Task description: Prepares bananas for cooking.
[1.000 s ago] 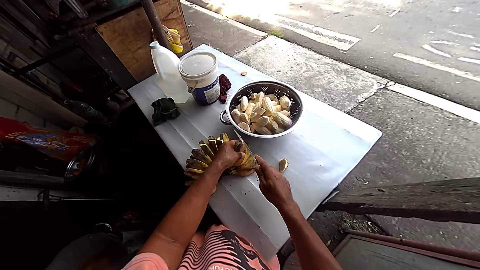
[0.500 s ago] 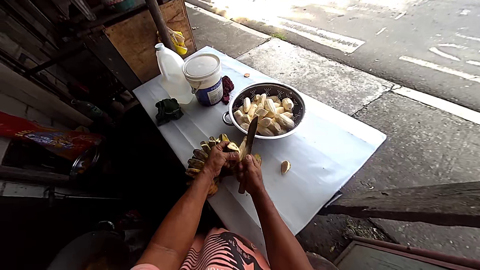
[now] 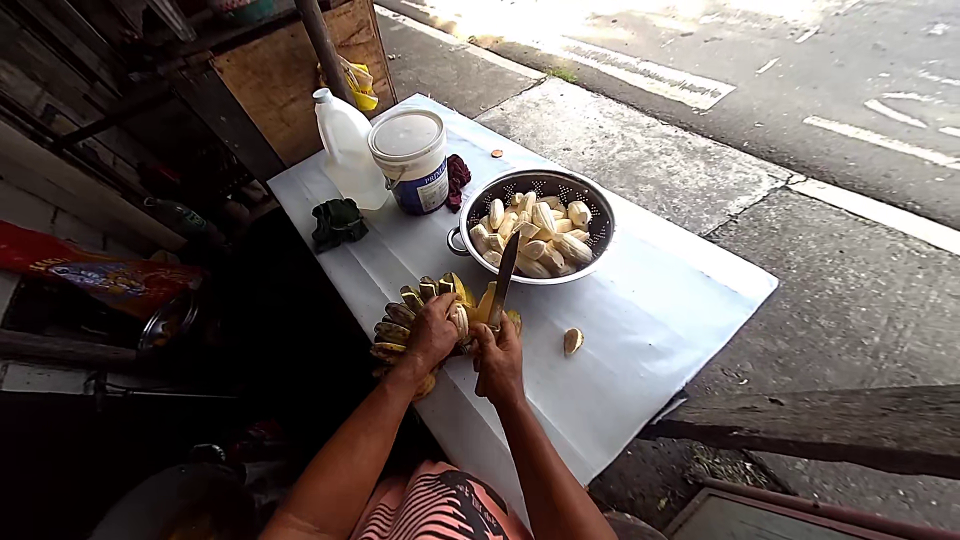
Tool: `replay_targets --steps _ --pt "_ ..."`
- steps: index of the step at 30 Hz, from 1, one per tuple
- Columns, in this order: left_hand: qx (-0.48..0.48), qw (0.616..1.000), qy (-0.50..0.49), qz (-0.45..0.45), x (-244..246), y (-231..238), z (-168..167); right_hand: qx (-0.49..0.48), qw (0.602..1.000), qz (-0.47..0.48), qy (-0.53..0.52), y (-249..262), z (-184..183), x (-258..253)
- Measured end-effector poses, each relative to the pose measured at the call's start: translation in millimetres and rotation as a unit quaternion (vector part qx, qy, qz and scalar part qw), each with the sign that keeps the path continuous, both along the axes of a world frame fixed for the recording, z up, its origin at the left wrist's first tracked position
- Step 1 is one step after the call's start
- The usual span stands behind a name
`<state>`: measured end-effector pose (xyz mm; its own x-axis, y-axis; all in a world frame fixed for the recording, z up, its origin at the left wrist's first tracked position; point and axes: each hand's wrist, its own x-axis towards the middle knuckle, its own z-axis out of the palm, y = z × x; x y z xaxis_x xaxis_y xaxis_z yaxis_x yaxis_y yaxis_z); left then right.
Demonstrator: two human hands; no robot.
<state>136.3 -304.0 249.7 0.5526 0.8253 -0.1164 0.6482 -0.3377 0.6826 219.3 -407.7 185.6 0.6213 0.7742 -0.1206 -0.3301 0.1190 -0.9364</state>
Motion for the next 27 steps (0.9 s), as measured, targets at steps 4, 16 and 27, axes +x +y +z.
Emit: replay_targets --steps 4,16,27 --pt "-0.041 0.992 -0.113 0.039 -1.5 3.5 -13.0 -0.081 0.966 0.006 -0.247 9.8 -9.1 -2.4" --pt "-0.229 0.88 -0.414 0.047 -13.7 -41.7 -11.8 -0.056 0.991 0.1 -0.071 -16.3 45.7 12.5" --pt "-0.531 0.634 -0.562 0.026 3.6 -12.7 -18.4 -0.205 0.802 0.04 -0.56 -47.0 35.4 -6.8"
